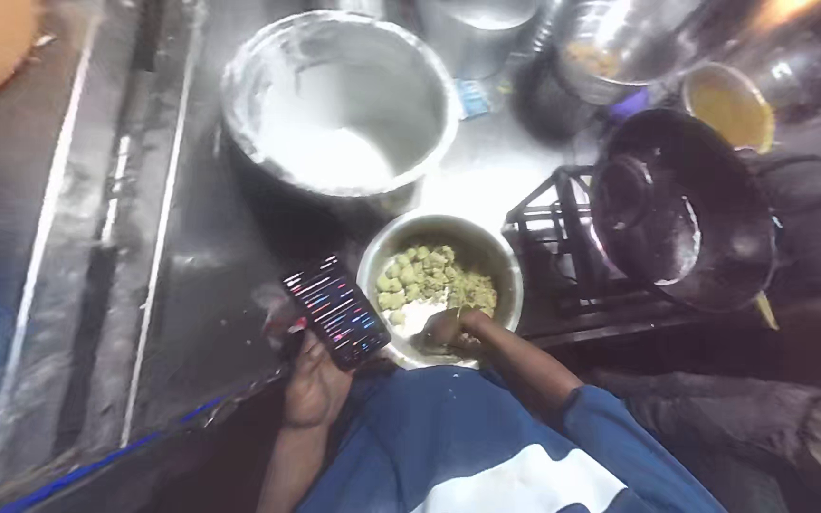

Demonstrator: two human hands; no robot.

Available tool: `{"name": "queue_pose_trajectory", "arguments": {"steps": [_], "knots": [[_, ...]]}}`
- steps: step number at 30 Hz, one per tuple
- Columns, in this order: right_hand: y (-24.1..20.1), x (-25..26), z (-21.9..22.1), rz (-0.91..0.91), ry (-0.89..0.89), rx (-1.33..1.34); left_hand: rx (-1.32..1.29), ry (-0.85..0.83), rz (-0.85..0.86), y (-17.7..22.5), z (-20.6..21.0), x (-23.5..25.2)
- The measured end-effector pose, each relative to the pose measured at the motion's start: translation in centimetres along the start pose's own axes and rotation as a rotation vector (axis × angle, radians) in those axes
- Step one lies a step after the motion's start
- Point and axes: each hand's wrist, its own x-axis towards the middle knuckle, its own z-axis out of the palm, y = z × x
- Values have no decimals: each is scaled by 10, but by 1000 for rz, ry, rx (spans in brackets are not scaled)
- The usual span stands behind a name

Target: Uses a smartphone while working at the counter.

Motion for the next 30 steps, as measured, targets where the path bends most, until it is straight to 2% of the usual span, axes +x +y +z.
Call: {"name": "queue_pose_trajectory", "arguments": {"steps": [3,5,7,10,12,15,20,23,25,30], "knots": [[12,-10,-11,3,213,360,37,18,6,1,1,0],[8,-26,-15,111,424,494,52,0,-10,1,2,3],[2,-45,-13,143,548,601,63,1,-26,3,8,6],[21,-46,-3,-7,641,534,93,12,-24,3,13,11],[21,-41,4,13,717,505,73,-24,-20,4,11,12],[17,-34,11,145,759,478,44,-62,-13,7,14,13],[6,-37,21,151,387,272,76,4,-40,10,8,8],[-7,-37,19,289,353,130,42,48,-45,9,5,5],[-7,-37,11,346,453,131,23,29,-46,8,0,4],[-7,-42,-27,329,808,241,23,50,-59,11,-1,3]]}}
